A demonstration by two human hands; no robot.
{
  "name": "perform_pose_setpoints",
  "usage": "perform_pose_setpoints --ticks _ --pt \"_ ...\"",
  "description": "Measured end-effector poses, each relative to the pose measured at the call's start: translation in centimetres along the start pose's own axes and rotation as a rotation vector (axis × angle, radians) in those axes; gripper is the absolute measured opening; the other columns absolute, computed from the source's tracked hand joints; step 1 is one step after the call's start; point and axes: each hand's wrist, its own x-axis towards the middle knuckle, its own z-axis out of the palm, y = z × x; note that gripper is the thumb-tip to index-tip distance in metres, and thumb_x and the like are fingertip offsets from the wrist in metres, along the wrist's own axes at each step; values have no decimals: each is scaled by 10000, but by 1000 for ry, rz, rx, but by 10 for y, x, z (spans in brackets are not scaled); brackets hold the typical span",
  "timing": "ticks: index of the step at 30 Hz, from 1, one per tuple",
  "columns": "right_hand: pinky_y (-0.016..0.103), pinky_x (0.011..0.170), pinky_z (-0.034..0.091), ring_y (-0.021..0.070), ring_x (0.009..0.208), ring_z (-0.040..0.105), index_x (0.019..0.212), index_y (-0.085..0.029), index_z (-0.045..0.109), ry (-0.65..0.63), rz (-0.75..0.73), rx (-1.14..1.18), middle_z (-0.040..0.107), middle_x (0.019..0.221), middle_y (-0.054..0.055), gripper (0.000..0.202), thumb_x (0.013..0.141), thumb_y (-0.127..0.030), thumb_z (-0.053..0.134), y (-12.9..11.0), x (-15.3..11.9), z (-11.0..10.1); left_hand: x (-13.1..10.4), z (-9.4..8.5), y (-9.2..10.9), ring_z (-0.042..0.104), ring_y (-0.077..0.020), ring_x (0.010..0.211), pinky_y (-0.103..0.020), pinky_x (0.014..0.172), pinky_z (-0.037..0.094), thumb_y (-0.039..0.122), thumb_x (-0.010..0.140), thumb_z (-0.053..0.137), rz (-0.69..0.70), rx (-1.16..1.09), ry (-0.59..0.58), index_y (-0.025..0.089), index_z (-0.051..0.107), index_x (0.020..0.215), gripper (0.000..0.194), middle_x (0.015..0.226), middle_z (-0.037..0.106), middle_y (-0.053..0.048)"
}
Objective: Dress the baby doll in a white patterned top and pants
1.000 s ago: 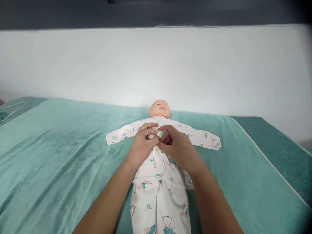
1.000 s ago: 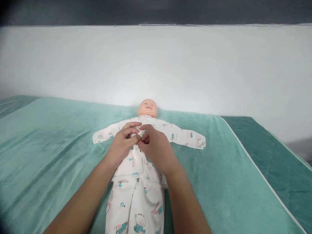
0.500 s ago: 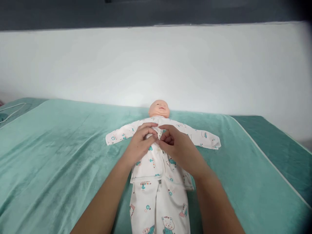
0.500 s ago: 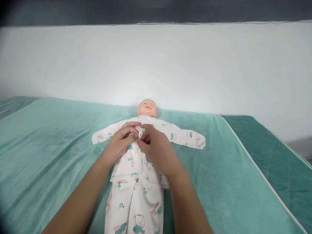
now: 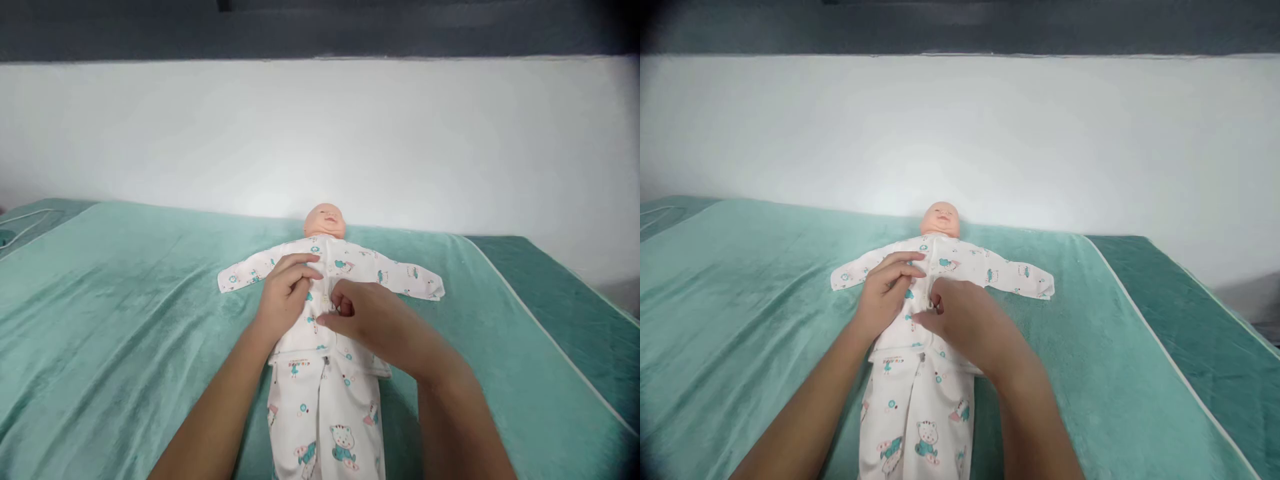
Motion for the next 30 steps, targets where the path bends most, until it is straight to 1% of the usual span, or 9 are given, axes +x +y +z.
perform_pose_setpoints --ticks 2,4,6,11,16,20,23,27,30 --pt "287 506 270 127 580 422 665 -218 424 38 6 -49 534 627 -34 256 830 -275 611 -2 1 4 -4 0 1 624 -198 1047 -359 862 502 46 868 459 58 19 42 222 720 859 314 1108 705 -47" --pt "285 499 258 121 565 399 643 -213 385 65 0 -63 502 598 -38 269 821 -242 585 -1 2 7 -8 -1 5 622 -197 982 -379 889 476 62 868 489 86 82 56 218 708 892 269 1002 715 -42" --pt "279 485 259 115 543 400 637 -212 357 45 -1 5 490 577 -39 291 828 -254 572 2 3 9 -12 -2 9 608 -184 880 -362 835 468 104 878 527 69 128 16 215 690 942 208 919 701 -33" --pt "253 476 386 117 476 515 739 -224 462 -157 91 490 576 561 -33 221 899 -361 530 15 4 12 -13 -8 16 560 -166 819 -313 760 434 181 878 599 60 172 -211 206 648 874 54 819 631 -11" --pt "221 440 362 97 454 509 777 -203 523 -197 16 786 620 600 -19 66 840 -218 510 37 5 15 -9 -14 14 559 -163 852 -303 774 423 234 882 655 17 98 -300 208 660 834 55 868 657 -14" --pt "206 409 294 64 414 408 754 -191 540 -163 -21 892 464 545 -66 59 795 -169 504 45 5 17 -10 -15 16 561 -162 858 -303 784 417 249 892 648 -20 54 -295 204 662 825 82 880 661 -21" --pt "201 421 259 53 452 357 709 -185 518 -105 -21 892 372 563 -73 153 850 -237 549 40 3 17 -12 -14 21 531 -140 770 -278 696 405 292 892 642 -152 -68 -294 198 646 831 113 864 641 -13" --pt "201 434 265 58 477 343 680 -195 473 -12 -32 911 329 570 -78 272 884 -322 599 29 -1 19 -14 -11 29 467 -112 669 -256 602 351 320 879 648 -265 -154 -310 193 636 822 140 772 575 15" --pt "210 433 291 66 463 385 674 -197 494 -13 -56 901 388 543 -73 295 910 -346 589 24 -2 22 -13 -11 29 436 -104 646 -253 589 333 315 875 647 -300 -163 -329 191 637 798 146 728 538 26"
